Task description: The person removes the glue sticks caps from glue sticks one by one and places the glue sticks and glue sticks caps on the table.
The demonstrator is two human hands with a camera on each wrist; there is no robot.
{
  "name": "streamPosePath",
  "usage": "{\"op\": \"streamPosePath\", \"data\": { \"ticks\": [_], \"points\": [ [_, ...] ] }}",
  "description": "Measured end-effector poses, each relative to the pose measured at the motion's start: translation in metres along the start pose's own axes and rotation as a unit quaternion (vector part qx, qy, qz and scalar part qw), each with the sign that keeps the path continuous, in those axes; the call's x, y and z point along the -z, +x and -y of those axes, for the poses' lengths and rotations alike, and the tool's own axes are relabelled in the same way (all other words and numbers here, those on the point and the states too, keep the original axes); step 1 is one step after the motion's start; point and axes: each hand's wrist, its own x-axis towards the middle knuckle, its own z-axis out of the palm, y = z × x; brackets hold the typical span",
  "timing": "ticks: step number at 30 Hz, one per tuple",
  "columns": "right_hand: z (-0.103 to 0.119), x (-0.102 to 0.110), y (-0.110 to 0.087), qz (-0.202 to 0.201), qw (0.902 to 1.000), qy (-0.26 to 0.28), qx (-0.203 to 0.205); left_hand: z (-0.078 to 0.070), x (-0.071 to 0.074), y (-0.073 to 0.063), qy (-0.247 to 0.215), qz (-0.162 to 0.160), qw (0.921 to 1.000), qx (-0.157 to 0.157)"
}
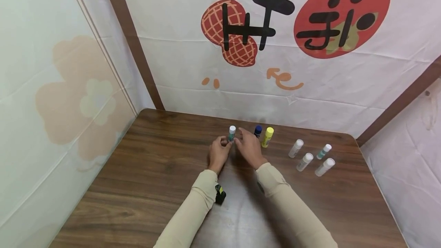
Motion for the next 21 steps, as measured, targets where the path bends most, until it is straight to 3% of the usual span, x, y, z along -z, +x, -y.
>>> {"op": "streamPosePath", "data": {
  "ticks": [6,13,21],
  "points": [
    [0.000,-0.004,0.008,0.005,0.9995,0.032,-0.009,0.000,-0.006,0.008,0.006,-0.006,0.9999,0.006],
    [-0.002,-0.008,0.018,0.006,0.9995,0.029,0.013,0.000,-0.011,0.015,-0.002,-0.022,0.9998,-0.004],
    [-0.004,-0.011,0.025,-0.005,0.9989,0.016,0.043,-0.003,-0.019,0.021,0.048,-0.042,0.9980,-0.006]
  ]
}}
